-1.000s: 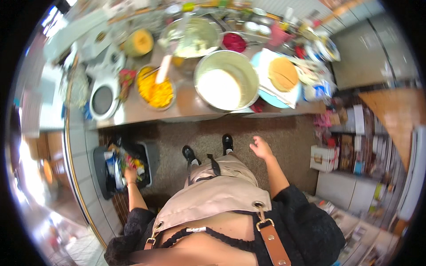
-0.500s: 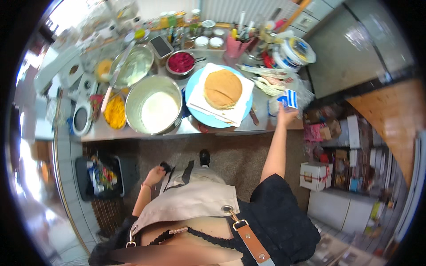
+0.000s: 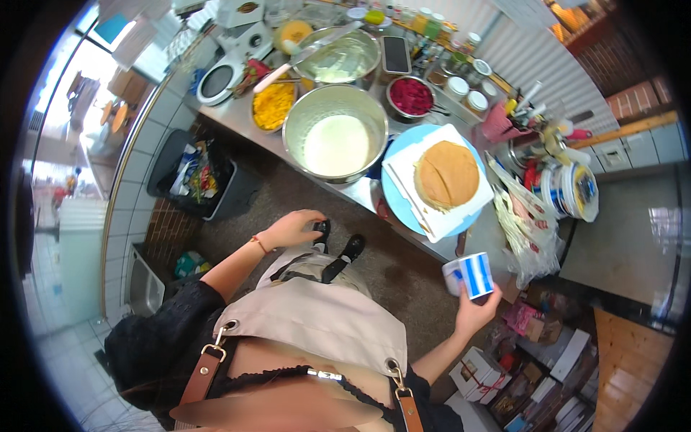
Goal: The person opens a milk carton, cuts the top with scissors, and pours milk into a mixing bowl. They then cover the bowl with a lid and place it on the counter.
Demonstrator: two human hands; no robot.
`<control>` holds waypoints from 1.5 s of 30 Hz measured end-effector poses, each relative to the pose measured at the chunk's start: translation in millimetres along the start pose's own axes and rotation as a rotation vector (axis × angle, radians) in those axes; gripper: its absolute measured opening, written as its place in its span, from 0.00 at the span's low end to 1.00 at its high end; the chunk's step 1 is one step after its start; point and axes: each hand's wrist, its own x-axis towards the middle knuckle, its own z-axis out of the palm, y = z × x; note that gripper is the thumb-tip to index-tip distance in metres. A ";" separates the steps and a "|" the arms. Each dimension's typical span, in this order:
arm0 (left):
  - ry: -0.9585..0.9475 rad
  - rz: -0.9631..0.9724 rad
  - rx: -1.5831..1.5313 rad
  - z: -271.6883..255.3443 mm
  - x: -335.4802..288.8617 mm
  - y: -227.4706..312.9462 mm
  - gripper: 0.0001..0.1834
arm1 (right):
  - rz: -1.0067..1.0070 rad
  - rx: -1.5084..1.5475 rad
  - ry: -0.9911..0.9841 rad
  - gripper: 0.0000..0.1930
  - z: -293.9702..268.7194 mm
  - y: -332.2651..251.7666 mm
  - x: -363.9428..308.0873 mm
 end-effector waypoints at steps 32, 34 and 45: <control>0.567 0.023 -0.207 -211.5 32.9 -148.2 0.24 | 0.386 -0.038 -0.722 0.09 309.3 -81.4 -101.6; 0.581 0.079 -0.130 -217.6 29.1 -155.4 0.25 | 0.606 0.409 -0.856 0.06 305.7 -93.7 -146.4; 0.275 0.085 -0.159 -254.9 22.0 -172.3 0.27 | -0.020 0.425 -0.851 0.23 342.4 -293.1 -128.3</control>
